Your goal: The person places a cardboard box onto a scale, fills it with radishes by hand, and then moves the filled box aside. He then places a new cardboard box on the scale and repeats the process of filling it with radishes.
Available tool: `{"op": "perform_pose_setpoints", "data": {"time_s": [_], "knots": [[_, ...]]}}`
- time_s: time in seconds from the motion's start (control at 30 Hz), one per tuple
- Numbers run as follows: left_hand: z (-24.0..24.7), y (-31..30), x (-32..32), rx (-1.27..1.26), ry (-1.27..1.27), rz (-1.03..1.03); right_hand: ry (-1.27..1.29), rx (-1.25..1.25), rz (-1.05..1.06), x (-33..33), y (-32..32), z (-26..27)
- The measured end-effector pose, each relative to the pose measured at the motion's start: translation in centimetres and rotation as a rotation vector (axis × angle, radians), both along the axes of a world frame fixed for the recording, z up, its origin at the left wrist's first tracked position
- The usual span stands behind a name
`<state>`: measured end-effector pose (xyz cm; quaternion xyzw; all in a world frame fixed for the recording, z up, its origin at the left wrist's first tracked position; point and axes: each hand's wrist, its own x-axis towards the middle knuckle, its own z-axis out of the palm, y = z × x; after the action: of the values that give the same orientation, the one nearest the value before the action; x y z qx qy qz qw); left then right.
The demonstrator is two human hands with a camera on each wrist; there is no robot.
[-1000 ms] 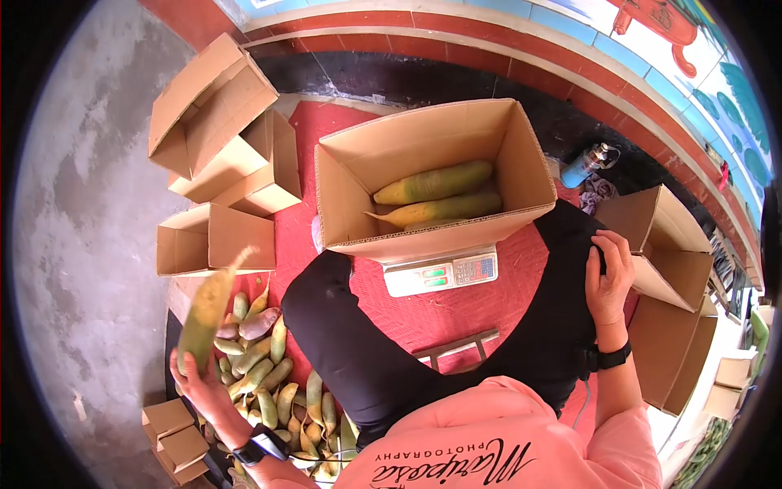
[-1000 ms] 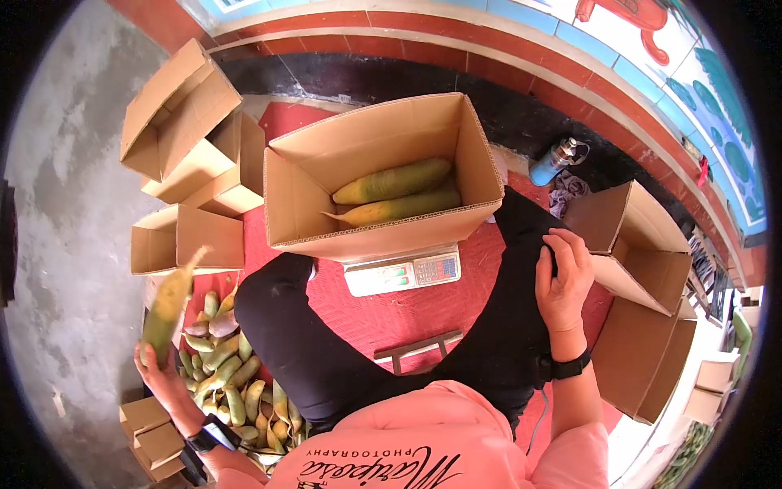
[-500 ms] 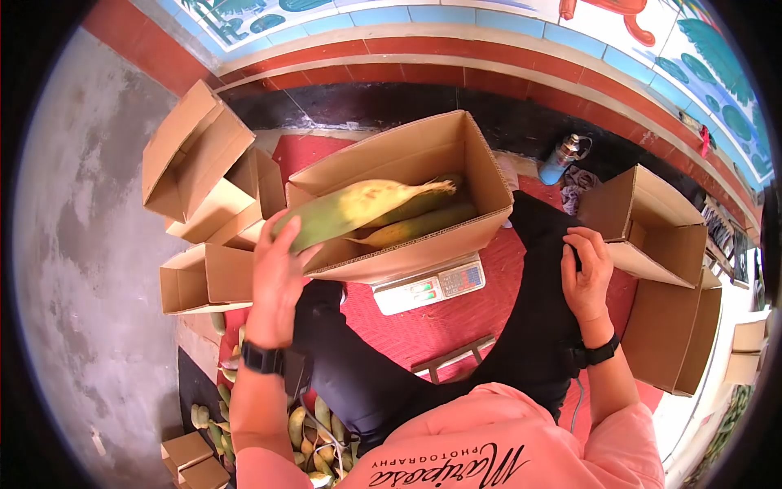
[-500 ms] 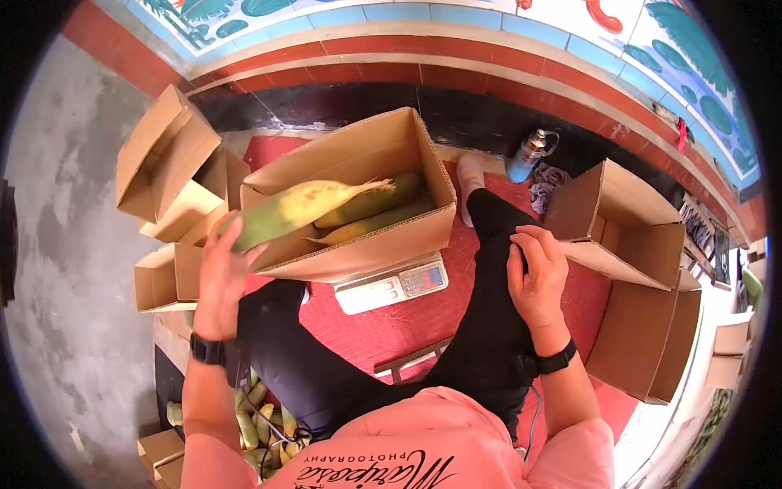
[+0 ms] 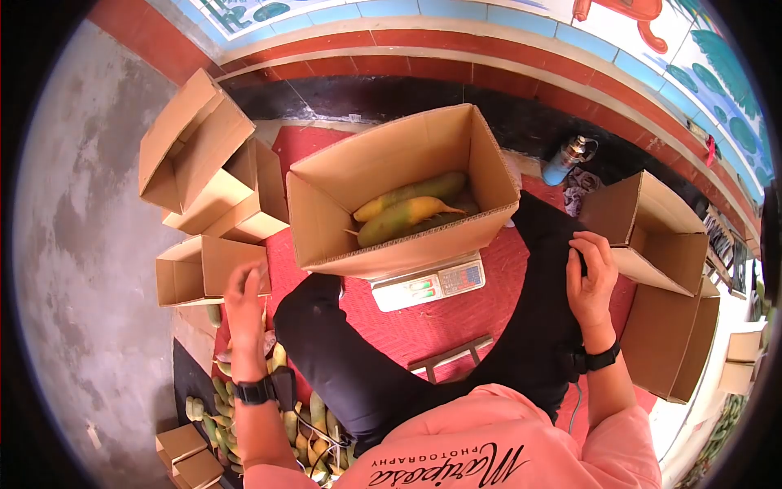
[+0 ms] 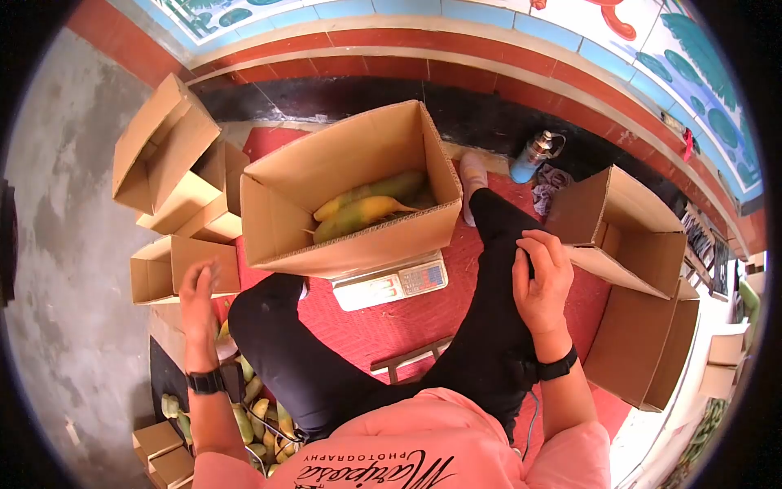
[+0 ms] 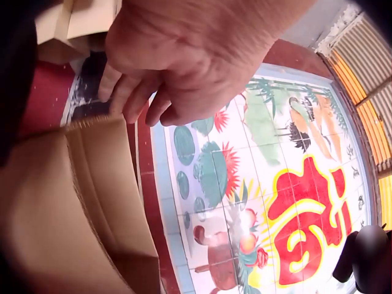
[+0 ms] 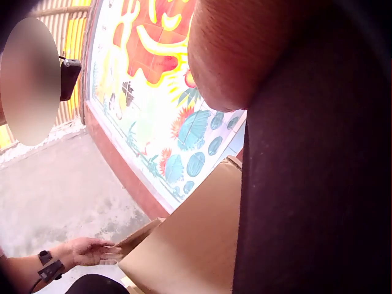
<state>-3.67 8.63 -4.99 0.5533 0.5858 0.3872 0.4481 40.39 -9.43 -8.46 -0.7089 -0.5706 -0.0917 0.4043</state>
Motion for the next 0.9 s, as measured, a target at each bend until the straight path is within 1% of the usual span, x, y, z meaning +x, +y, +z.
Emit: {"op": "perform_pose_setpoints", "data": {"time_s": [0.07, 0.1, 0.13, 0.17, 0.2, 0.27, 0.43, 0.5, 0.73, 0.8, 0.87, 0.9], "knots": [[-2.1, -1.5, -2.5, 0.131, 0.245, 0.108, -0.016, -0.009, -0.003, -0.2, 0.1, 0.0], [-4.3, -2.3, -4.6, 0.128, 0.242, 0.114, -0.02, -0.012, 0.003, -0.3, 0.2, 0.0], [-7.2, -3.0, -7.0, 0.221, 0.222, 0.109, -0.046, -0.002, -0.005, -0.4, 0.2, -0.1], [-7.6, -3.3, -7.2, 0.314, 0.203, 0.102, -0.073, 0.008, -0.015, -0.5, 0.2, -0.1], [-7.8, -3.9, -7.5, 0.311, 0.198, 0.106, -0.078, 0.006, -0.011, -0.6, 0.3, -0.1], [-5.0, -5.5, -4.6, 0.313, 0.533, 0.205, -0.036, -0.026, -0.005, -0.6, 0.5, 0.1], [-6.3, -6.1, -4.9, 0.371, 0.49, 0.259, -0.057, -0.044, 0.001, -0.9, 0.8, 0.1], [-6.2, -6.0, -4.5, 0.45, 0.555, 0.253, -0.064, -0.053, 0.001, -1.0, 0.9, 0.2], [-6.3, -6.2, -3.4, 0.397, 0.435, 0.249, -0.073, -0.081, -0.009, -1.3, 1.1, 0.2], [-6.3, -6.1, -3.4, 0.401, 0.442, 0.246, -0.075, -0.082, -0.005, -1.5, 1.2, 0.4], [-6.5, -6.1, -3.5, 0.408, 0.451, 0.242, -0.109, -0.126, -0.059, -1.9, 1.2, 0.8], [-6.8, -6.0, -3.8, 0.415, 0.436, 0.237, -0.085, -0.087, -0.005, -1.4, 1.3, 0.4]]}}
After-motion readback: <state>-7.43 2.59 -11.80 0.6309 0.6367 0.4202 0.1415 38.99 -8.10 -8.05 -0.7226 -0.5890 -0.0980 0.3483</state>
